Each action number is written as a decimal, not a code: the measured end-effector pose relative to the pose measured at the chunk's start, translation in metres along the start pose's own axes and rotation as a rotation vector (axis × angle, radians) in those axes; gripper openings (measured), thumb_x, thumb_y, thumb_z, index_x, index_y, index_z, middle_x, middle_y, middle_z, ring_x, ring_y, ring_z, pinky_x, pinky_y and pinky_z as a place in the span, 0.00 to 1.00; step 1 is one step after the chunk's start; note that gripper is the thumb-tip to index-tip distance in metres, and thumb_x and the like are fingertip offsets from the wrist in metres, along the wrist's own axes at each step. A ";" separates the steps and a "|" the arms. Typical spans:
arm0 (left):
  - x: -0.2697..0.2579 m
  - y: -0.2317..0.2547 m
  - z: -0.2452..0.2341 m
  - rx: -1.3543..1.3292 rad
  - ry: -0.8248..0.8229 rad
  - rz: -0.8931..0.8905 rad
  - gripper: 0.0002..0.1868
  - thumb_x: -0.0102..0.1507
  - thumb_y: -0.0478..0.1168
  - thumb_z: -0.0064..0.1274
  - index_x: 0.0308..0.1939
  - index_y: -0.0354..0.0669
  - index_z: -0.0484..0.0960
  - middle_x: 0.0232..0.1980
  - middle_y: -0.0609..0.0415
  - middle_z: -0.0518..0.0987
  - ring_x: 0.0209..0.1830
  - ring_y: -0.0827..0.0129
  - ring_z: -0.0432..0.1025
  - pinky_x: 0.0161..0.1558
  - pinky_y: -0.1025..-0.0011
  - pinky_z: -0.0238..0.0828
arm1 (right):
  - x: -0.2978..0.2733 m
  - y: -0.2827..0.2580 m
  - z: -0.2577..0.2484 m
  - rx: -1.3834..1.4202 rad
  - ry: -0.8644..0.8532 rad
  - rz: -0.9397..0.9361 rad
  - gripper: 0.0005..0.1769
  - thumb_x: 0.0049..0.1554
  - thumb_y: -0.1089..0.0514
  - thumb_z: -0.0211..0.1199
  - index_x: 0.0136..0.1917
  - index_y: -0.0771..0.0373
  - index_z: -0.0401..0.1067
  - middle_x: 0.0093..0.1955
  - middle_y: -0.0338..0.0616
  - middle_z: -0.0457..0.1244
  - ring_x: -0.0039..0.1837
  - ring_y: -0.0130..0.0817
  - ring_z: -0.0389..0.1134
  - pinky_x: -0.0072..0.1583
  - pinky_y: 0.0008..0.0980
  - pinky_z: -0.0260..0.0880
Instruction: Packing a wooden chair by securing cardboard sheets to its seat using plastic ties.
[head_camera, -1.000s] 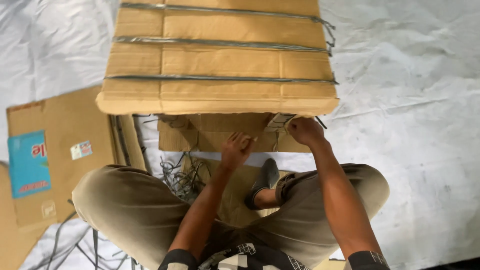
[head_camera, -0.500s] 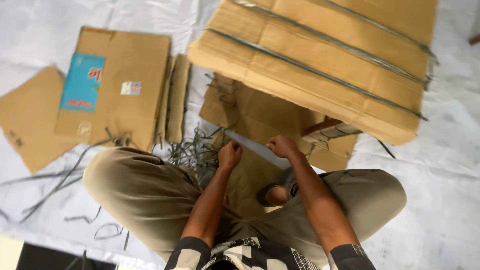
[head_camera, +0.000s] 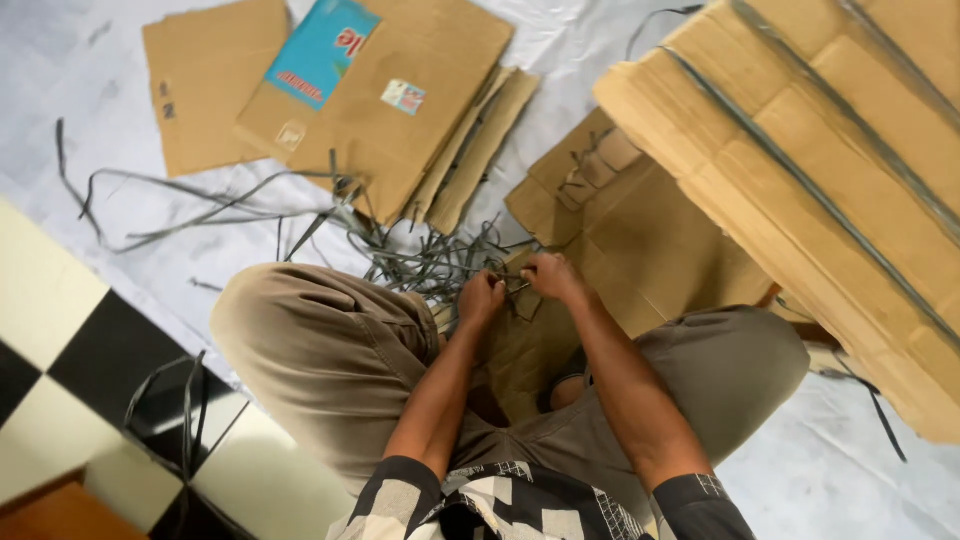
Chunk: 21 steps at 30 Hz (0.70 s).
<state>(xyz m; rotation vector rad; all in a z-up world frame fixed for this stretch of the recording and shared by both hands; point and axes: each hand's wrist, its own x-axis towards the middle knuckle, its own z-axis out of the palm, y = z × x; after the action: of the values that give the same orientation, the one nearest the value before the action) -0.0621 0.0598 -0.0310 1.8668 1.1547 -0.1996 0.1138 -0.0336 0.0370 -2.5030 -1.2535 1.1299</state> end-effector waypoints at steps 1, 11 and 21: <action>-0.005 0.001 -0.008 -0.010 0.012 -0.017 0.15 0.64 0.50 0.55 0.47 0.47 0.83 0.45 0.43 0.85 0.52 0.46 0.79 0.51 0.49 0.77 | 0.008 -0.007 0.005 -0.010 -0.014 -0.016 0.19 0.60 0.45 0.58 0.57 0.53 0.80 0.56 0.52 0.72 0.62 0.56 0.71 0.65 0.55 0.71; 0.013 -0.035 -0.030 -0.168 0.162 -0.300 0.16 0.65 0.51 0.44 0.44 0.47 0.82 0.46 0.40 0.84 0.55 0.42 0.77 0.55 0.46 0.75 | 0.048 -0.060 0.037 -0.148 -0.183 -0.201 0.19 0.59 0.45 0.58 0.59 0.51 0.79 0.63 0.46 0.69 0.64 0.54 0.70 0.65 0.54 0.71; 0.037 -0.074 -0.024 -0.270 0.122 -0.377 0.20 0.63 0.52 0.44 0.45 0.44 0.84 0.49 0.35 0.83 0.59 0.37 0.75 0.58 0.43 0.72 | 0.084 -0.044 0.066 -0.158 -0.291 -0.135 0.22 0.58 0.47 0.53 0.56 0.59 0.80 0.55 0.59 0.71 0.60 0.62 0.71 0.59 0.60 0.73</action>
<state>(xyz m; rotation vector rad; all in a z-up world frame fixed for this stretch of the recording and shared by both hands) -0.1070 0.1133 -0.0824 1.4312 1.5339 -0.1324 0.0733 0.0428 -0.0394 -2.3764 -1.6170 1.4534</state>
